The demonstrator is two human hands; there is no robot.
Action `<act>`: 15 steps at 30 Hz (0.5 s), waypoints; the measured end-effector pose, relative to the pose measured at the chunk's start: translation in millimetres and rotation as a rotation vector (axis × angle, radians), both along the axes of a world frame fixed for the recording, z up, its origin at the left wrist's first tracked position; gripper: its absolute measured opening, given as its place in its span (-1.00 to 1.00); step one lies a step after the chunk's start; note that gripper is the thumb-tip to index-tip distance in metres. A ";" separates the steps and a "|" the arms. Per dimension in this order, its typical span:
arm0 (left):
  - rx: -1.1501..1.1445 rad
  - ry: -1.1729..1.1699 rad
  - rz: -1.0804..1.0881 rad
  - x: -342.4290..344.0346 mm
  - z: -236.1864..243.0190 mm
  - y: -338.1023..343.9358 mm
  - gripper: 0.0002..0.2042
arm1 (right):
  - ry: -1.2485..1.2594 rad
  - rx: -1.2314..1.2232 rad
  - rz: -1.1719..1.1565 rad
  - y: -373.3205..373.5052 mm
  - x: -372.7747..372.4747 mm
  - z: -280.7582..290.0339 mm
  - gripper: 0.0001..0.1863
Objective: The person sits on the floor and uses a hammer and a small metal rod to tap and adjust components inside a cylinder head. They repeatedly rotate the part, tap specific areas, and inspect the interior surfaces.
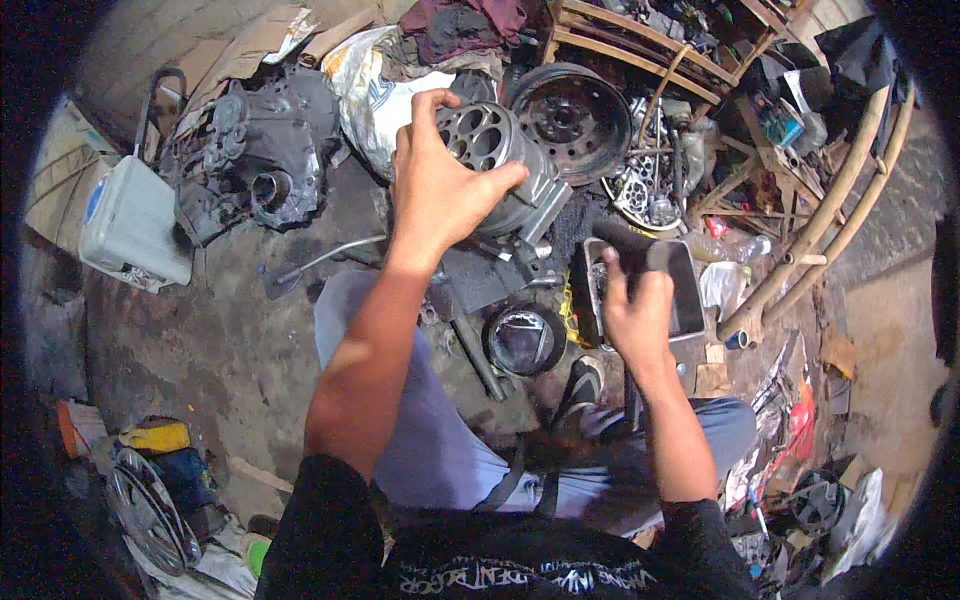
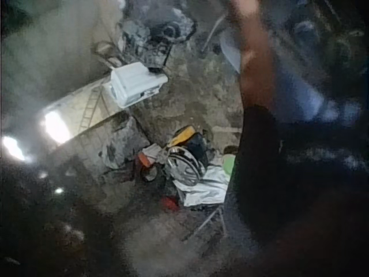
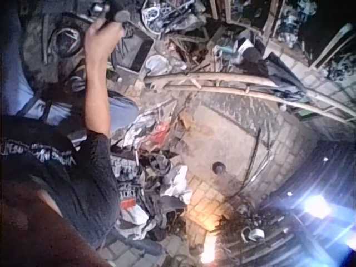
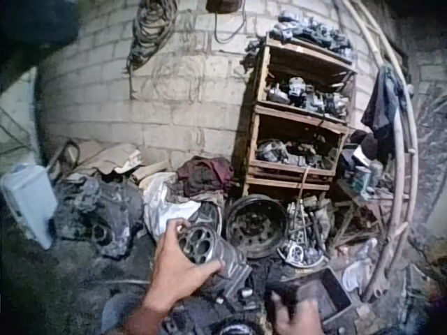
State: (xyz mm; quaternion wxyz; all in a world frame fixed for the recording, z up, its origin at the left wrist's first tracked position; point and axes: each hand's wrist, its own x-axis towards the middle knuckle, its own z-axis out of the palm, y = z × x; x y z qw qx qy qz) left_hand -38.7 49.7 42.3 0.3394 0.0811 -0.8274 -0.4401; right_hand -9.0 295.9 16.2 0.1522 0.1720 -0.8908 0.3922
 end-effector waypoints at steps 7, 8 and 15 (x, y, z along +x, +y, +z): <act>0.222 -0.074 -0.109 -8.3 -2.7 -3.6 -0.17 | -0.118 -0.639 -0.137 29.9 -8.9 -27.8 -0.79; 0.264 -0.057 -0.135 -10.1 -5.9 -4.4 -0.17 | -0.043 -0.602 -0.155 36.4 -13.9 -31.5 -0.75; 0.562 -0.110 -0.246 -4.8 7.1 -1.6 -0.22 | -0.155 -1.111 0.001 73.3 -40.7 18.3 -0.54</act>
